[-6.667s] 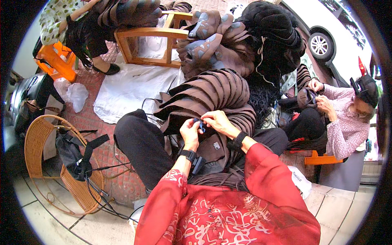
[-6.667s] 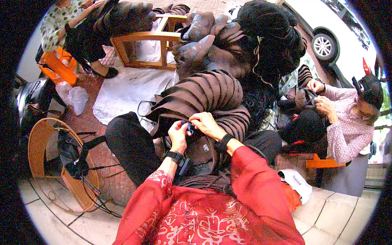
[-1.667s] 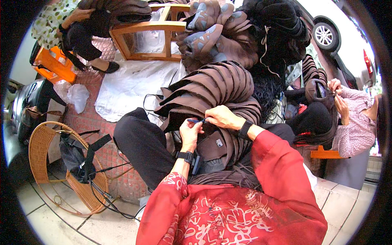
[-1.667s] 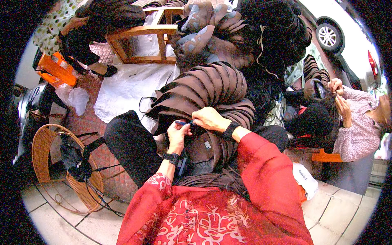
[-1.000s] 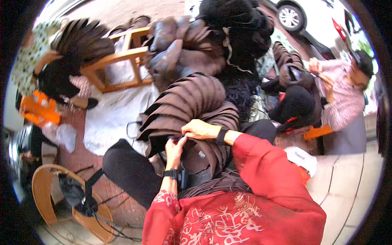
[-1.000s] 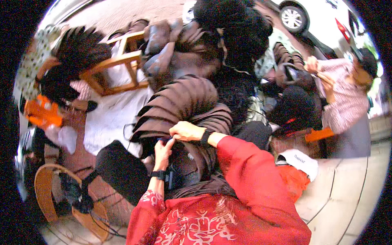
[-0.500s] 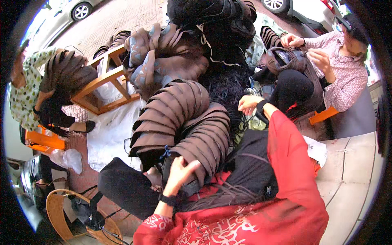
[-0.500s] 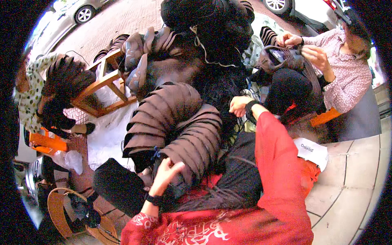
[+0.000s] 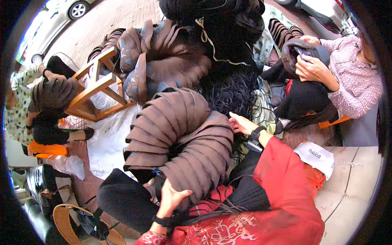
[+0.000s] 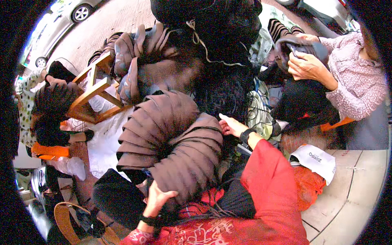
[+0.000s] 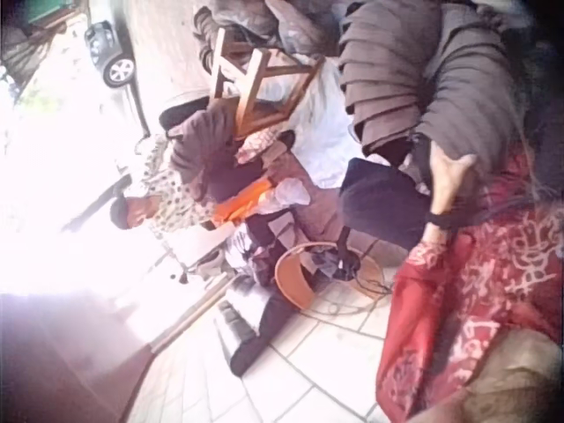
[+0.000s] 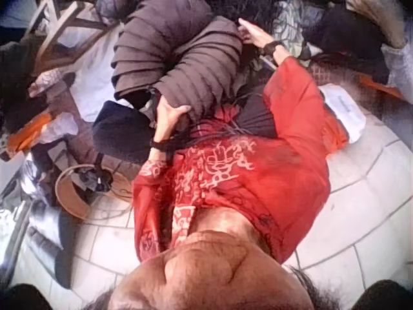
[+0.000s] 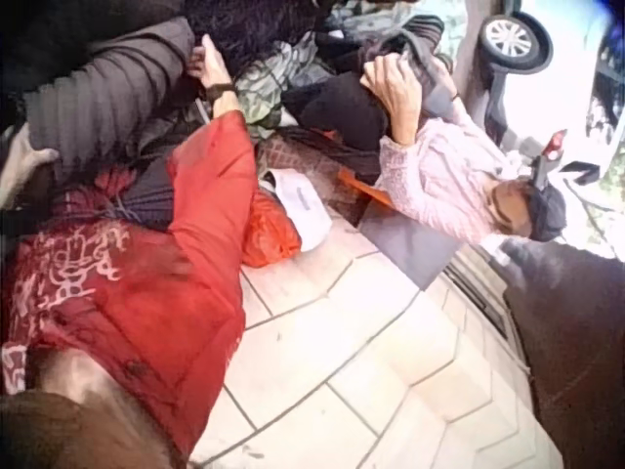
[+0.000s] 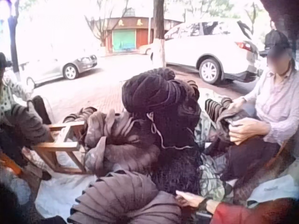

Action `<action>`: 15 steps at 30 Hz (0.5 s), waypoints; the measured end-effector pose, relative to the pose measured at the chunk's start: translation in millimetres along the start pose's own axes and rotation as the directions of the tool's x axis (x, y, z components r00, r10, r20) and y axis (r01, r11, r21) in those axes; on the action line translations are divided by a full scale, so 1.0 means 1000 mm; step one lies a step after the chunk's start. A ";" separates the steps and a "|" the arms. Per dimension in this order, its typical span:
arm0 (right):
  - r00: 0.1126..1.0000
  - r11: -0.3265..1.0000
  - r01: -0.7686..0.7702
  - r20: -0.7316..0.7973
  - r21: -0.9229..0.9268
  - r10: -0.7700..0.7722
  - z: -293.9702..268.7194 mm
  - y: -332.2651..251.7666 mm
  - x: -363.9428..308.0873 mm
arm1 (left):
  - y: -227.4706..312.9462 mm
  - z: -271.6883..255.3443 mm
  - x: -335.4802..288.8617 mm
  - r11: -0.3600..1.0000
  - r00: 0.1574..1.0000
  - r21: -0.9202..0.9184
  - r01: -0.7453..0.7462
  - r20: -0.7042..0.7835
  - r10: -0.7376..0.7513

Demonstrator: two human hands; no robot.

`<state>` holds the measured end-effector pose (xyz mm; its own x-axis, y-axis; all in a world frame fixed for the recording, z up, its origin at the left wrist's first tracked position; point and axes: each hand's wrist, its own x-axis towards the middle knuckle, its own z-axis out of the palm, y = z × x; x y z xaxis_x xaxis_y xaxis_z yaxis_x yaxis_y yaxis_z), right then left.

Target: Manually assemble shoe components by lacing and organizing uppers.

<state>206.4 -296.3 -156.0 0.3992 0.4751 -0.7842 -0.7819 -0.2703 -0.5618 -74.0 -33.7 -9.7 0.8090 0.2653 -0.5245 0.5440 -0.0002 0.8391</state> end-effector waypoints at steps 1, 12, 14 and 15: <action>1.000 0.997 0.017 0.019 0.076 -0.018 0.012 -0.004 -0.001 | -0.006 -0.017 -0.001 0.993 0.997 -0.095 0.074 0.019 -0.072; 0.994 0.952 0.079 0.044 0.296 -0.096 0.045 0.012 0.020 | -0.024 -0.019 -0.019 0.973 1.000 -0.232 -0.002 -0.027 -0.004; 0.996 0.930 0.070 0.022 0.360 -0.084 0.067 -0.007 0.005 | -0.029 -0.020 -0.020 0.967 0.995 -0.244 0.075 0.079 -0.058; 0.998 0.950 0.065 -0.001 0.306 -0.068 0.078 -0.023 -0.012 | -0.027 -0.023 -0.023 0.967 0.997 -0.246 0.064 0.067 -0.049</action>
<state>181.9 -230.8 -113.2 0.4519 0.4914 -0.7445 -0.8633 0.0307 -0.5038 -112.3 -17.3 -17.3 0.7946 0.1994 -0.5735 0.5232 0.2542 0.8134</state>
